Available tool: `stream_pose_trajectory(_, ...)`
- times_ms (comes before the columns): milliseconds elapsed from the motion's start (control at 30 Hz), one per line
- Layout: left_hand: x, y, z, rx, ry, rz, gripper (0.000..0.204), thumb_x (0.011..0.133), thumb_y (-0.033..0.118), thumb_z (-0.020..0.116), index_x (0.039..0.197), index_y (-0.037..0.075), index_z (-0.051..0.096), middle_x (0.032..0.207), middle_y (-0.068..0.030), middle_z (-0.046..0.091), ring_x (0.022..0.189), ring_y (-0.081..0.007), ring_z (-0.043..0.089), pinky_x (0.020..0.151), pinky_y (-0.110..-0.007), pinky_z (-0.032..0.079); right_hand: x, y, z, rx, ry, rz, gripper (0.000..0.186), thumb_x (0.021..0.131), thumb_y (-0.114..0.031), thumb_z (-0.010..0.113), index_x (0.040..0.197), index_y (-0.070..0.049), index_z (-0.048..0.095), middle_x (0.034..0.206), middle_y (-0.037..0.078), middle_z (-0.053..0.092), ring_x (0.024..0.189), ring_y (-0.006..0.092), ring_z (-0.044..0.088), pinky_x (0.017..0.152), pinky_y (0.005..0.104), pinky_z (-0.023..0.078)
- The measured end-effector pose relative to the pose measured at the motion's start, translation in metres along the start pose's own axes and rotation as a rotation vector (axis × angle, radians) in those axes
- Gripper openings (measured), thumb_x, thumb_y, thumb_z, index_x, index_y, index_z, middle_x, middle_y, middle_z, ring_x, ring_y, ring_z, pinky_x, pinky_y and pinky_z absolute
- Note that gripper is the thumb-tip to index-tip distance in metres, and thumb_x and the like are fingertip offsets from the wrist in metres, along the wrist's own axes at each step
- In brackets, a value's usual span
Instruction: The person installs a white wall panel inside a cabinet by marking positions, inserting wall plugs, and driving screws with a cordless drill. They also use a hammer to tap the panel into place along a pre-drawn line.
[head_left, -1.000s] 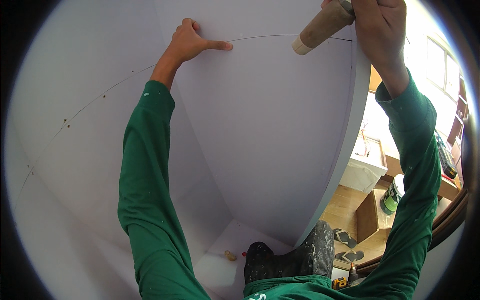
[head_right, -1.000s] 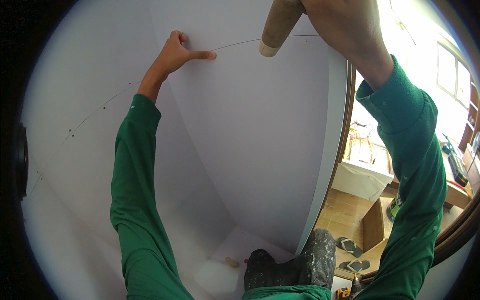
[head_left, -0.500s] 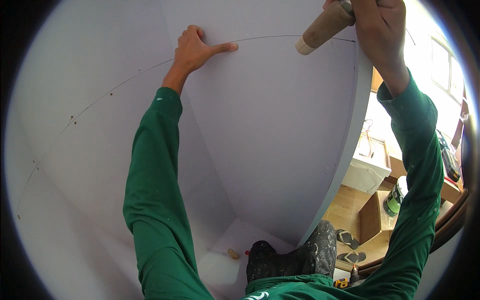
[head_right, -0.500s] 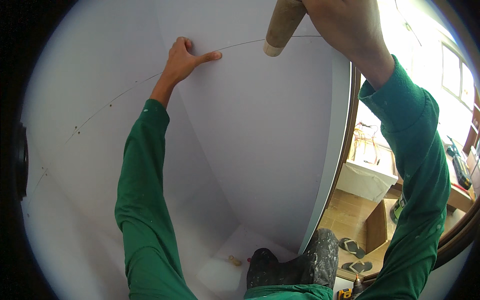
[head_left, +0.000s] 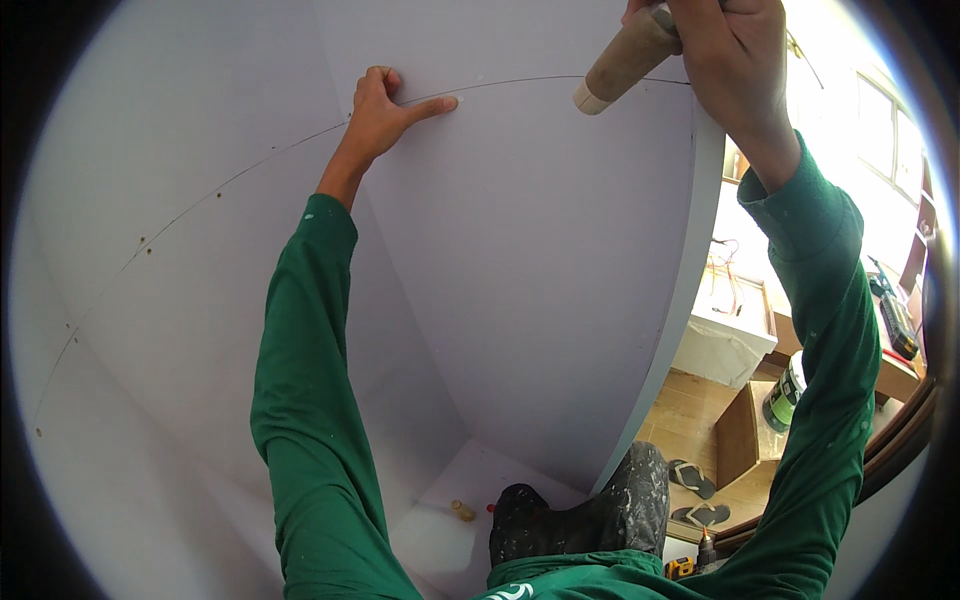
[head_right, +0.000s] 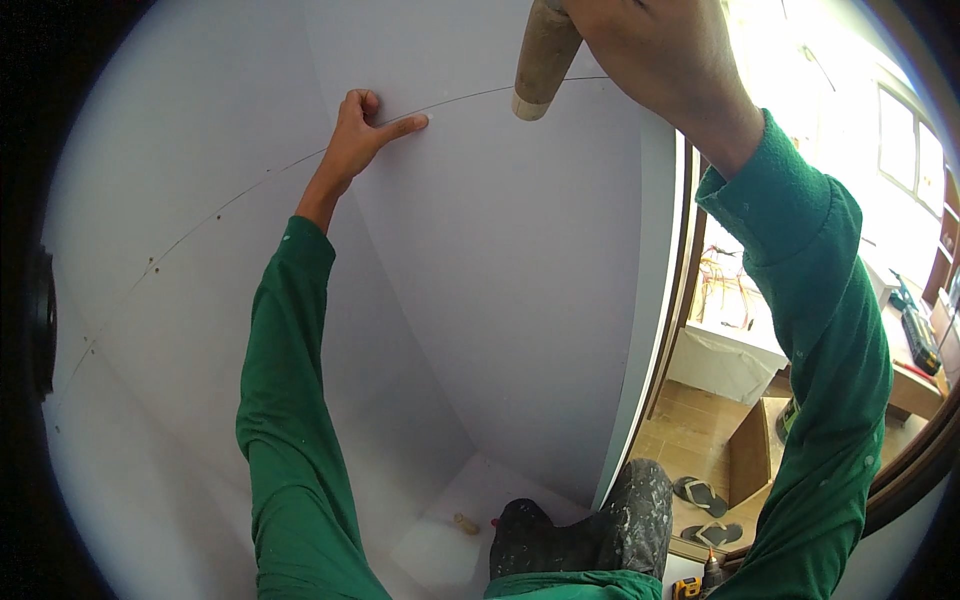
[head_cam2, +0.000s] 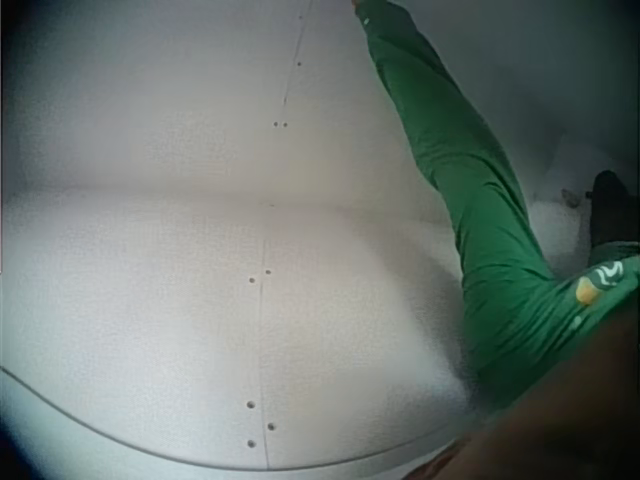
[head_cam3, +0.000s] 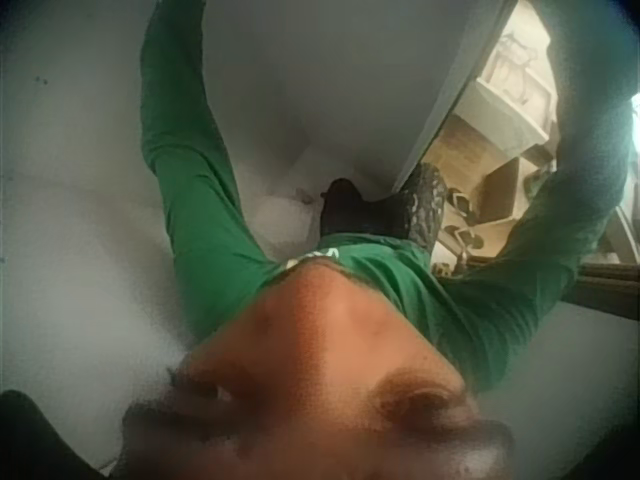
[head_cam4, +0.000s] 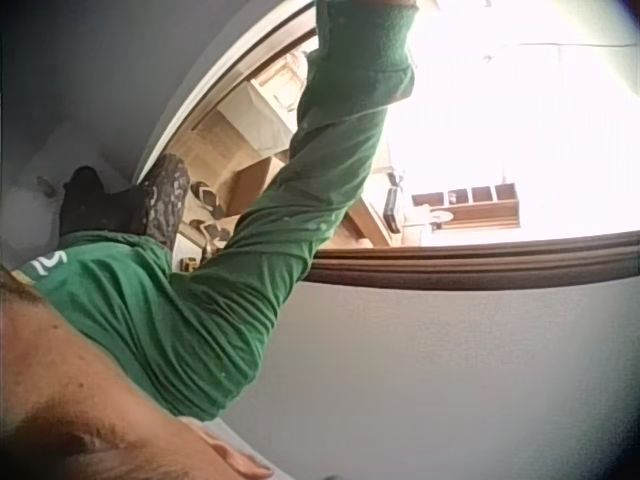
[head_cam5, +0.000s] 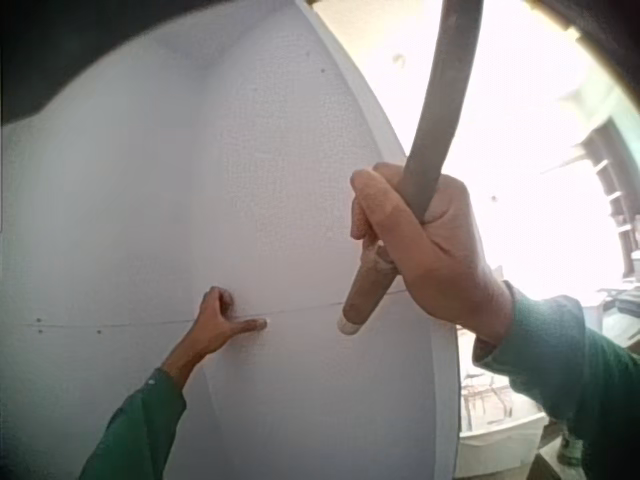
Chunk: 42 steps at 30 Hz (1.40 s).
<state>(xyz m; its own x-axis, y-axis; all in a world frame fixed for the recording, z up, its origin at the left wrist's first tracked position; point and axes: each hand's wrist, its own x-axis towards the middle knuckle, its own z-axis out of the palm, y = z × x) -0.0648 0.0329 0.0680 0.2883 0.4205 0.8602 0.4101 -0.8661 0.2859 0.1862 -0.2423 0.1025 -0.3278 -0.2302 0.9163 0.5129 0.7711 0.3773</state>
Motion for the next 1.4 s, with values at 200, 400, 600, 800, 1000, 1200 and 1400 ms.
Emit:
stream_pose_trajectory(200,0.001,0.013,-0.005,0.021,-0.062,-0.084,0.09,0.063,0.061,0.093,0.114,0.002,0.049,0.111,-0.0142,0.048,0.105,-0.0281,0.055,0.089,-0.037,0.052,-0.001,-0.003,0.003,0.016,0.019,0.006,0.042,0.111,-0.024,0.051,0.073,-0.008,0.06,0.056,-0.002,0.051,0.05,0.0058,0.048,0.047,0.0237,0.039)
stream_pose_trajectory(400,-0.002,0.013,-0.004,-0.008,-0.088,-0.137,0.088,0.065,0.059,0.093,0.115,0.001,0.049,0.109,-0.0147,0.051,0.103,-0.0275,0.058,0.087,-0.036,0.052,-0.001,0.001,0.003,0.008,0.027,0.001,0.043,0.111,-0.025,0.05,0.072,-0.008,0.06,0.056,-0.002,0.051,0.05,0.006,0.048,0.046,0.0236,0.039)
stream_pose_trajectory(600,-0.004,0.022,0.001,0.038,-0.055,-0.073,0.082,0.071,0.06,0.091,0.111,0.003,0.048,0.1,-0.0099,0.05,0.094,-0.0223,0.054,0.083,-0.034,0.051,0.001,-0.001,0.003,-0.059,0.034,-0.036,0.043,0.111,-0.024,0.051,0.073,-0.008,0.06,0.056,-0.002,0.051,0.049,0.0059,0.048,0.045,0.0232,0.038)
stream_pose_trajectory(800,-0.018,0.007,0.003,0.004,0.075,-0.081,0.089,0.067,0.061,0.092,0.114,-0.003,0.051,0.111,-0.0171,0.054,0.101,-0.0263,0.056,0.084,-0.038,0.053,0.02,-0.04,0.014,-0.049,-0.256,0.37,0.043,0.11,-0.028,0.054,0.076,-0.005,0.063,0.062,0.003,0.061,0.054,0.0079,0.06,0.05,0.023,0.049)
stream_pose_trajectory(1000,-0.055,-0.004,0.07,-0.05,0.52,0.104,0.068,0.084,0.051,0.084,0.12,0.001,0.054,0.116,-0.017,0.056,0.106,-0.0333,0.053,0.101,-0.046,0.045,0.026,-0.029,0.063,-0.091,-0.417,0.402,0.04,0.109,-0.031,0.058,0.091,0.002,0.071,0.072,0.009,0.071,0.063,0.0136,0.07,0.061,0.0274,0.061)
stream_pose_trajectory(1200,-0.074,-0.026,0.117,0.021,0.905,0.333,0.047,0.091,0.034,0.078,0.12,0.002,0.059,0.114,-0.0146,0.06,0.105,-0.0339,0.057,0.097,-0.046,0.047,0.04,0.005,0.103,-0.1,-0.542,0.035,0.037,0.108,-0.03,0.06,0.093,0.002,0.072,0.076,0.008,0.073,0.067,0.0127,0.07,0.063,0.0273,0.06)
stream_pose_trajectory(1400,-0.083,-0.017,0.11,-0.122,0.932,0.256,0.041,0.088,0.012,0.07,0.125,0.0,0.058,0.125,-0.0233,0.062,0.117,-0.0427,0.06,0.11,-0.053,0.046,0.037,0.035,0.14,-0.158,-0.726,-0.132,0.033,0.11,-0.026,0.057,0.094,-0.002,0.073,0.074,0.007,0.071,0.065,0.013,0.069,0.057,0.0264,0.058)
